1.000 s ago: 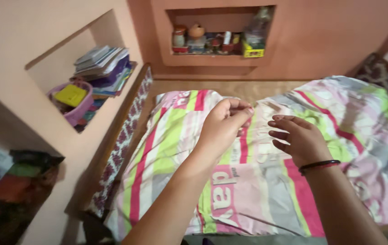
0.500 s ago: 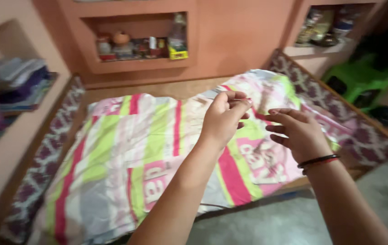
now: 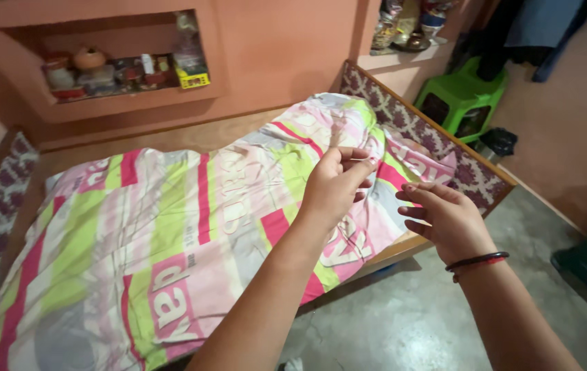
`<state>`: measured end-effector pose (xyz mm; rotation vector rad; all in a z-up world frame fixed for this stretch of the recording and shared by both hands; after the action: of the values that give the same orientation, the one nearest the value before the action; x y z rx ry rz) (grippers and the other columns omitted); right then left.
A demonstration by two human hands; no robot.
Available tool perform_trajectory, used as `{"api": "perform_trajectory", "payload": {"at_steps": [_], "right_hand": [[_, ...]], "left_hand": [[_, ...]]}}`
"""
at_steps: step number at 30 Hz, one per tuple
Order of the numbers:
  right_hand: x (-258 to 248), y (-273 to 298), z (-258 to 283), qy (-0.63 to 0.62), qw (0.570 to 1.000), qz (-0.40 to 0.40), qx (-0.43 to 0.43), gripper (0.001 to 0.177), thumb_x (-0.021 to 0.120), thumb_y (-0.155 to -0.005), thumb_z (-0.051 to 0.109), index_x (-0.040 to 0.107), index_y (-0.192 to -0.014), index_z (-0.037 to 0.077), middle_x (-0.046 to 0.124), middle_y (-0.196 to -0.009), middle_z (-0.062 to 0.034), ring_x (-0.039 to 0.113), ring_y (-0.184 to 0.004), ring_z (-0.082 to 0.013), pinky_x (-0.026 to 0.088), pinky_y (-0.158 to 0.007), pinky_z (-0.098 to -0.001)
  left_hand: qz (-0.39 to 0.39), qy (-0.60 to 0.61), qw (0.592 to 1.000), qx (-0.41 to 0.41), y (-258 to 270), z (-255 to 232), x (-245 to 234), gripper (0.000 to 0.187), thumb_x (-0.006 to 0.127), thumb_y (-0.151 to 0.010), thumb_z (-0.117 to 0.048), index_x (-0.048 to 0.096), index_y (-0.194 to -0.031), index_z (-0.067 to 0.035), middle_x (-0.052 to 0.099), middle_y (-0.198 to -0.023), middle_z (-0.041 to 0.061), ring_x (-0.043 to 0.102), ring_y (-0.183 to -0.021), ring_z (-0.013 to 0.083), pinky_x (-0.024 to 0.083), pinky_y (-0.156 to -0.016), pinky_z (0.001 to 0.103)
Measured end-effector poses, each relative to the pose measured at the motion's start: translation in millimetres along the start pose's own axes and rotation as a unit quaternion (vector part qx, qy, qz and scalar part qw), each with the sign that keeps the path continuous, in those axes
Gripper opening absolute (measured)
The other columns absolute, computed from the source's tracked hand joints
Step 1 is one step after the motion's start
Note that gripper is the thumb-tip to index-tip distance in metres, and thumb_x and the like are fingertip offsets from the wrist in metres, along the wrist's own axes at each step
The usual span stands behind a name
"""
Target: The person folds a large patterned bed sheet on a wooden bed frame. They repeatedly smooth, fold, and adjust the sheet by hand, working from one end to the other and tucking edges under to create a compact bundle.
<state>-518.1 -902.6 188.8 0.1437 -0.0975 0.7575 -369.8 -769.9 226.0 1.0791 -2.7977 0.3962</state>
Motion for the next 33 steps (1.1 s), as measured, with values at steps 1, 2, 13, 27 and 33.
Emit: {"api": "perform_trajectory", "payload": {"at_steps": [1, 2, 13, 27, 33], "right_hand": [[-4, -1, 1, 0.006, 1.000, -0.009, -0.003, 0.022, 0.064, -0.095, 0.019, 0.070, -0.113, 0.008, 0.075, -0.108, -0.0036, 0.070, -0.092, -0.0170, 0.053, -0.078, -0.0331], [-8, -2, 4, 0.012, 1.000, -0.017, -0.007, 0.022, 0.064, -0.095, 0.019, 0.070, -0.112, 0.008, 0.075, -0.107, -0.0037, 0.070, -0.092, -0.0173, 0.053, -0.078, -0.0331], [-16, -81, 18, 0.034, 0.998, -0.043, -0.024, 0.022, 0.064, -0.094, 0.017, 0.068, -0.113, 0.006, 0.074, -0.106, -0.0052, 0.071, -0.089, -0.0175, 0.059, -0.075, -0.0354], [-35, -200, 19, -0.045, 0.995, -0.083, -0.032, 0.022, 0.062, -0.096, 0.013, 0.066, -0.114, 0.000, 0.073, -0.107, -0.0101, 0.073, -0.085, -0.0205, 0.059, -0.068, -0.0348], [-79, -230, 1, -0.067, 0.989, -0.129, -0.006, 0.022, 0.061, -0.096, 0.012, 0.066, -0.114, 0.000, 0.074, -0.106, -0.0103, 0.072, -0.084, -0.0202, 0.059, -0.070, -0.0349]], "left_hand": [[0.002, -0.002, 1.000, -0.005, -7, 3, 5, 0.027, 0.071, -0.090, -0.024, 0.063, -0.110, -0.008, 0.068, -0.094, 0.001, 0.066, -0.080, 0.0108, 0.053, -0.068, 0.027], [0.004, -0.003, 1.000, -0.009, -14, 7, 12, 0.026, 0.071, -0.090, -0.023, 0.064, -0.110, -0.008, 0.068, -0.094, 0.000, 0.066, -0.079, 0.0106, 0.053, -0.067, 0.027], [0.095, 0.053, 0.994, 0.016, -116, 31, 46, 0.024, 0.070, -0.093, -0.022, 0.063, -0.110, -0.006, 0.070, -0.096, 0.000, 0.064, -0.080, 0.0082, 0.053, -0.069, 0.024], [0.073, 0.048, 0.995, -0.042, -234, 65, 34, 0.029, 0.071, -0.092, -0.020, 0.060, -0.114, -0.005, 0.067, -0.093, -0.001, 0.062, -0.076, 0.0082, 0.051, -0.063, 0.024], [0.080, 0.003, 0.992, -0.093, -255, 94, 55, 0.028, 0.070, -0.091, -0.019, 0.060, -0.115, -0.009, 0.067, -0.091, 0.001, 0.063, -0.076, 0.0084, 0.052, -0.063, 0.023]]}}
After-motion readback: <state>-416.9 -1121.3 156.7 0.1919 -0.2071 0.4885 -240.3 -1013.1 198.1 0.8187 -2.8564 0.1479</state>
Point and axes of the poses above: each hand's wrist, its own y-axis away from the middle knuckle, its own x-axis out of the palm, z = x × y, the point moved 5 cm from there along -y, towards the middle knuckle
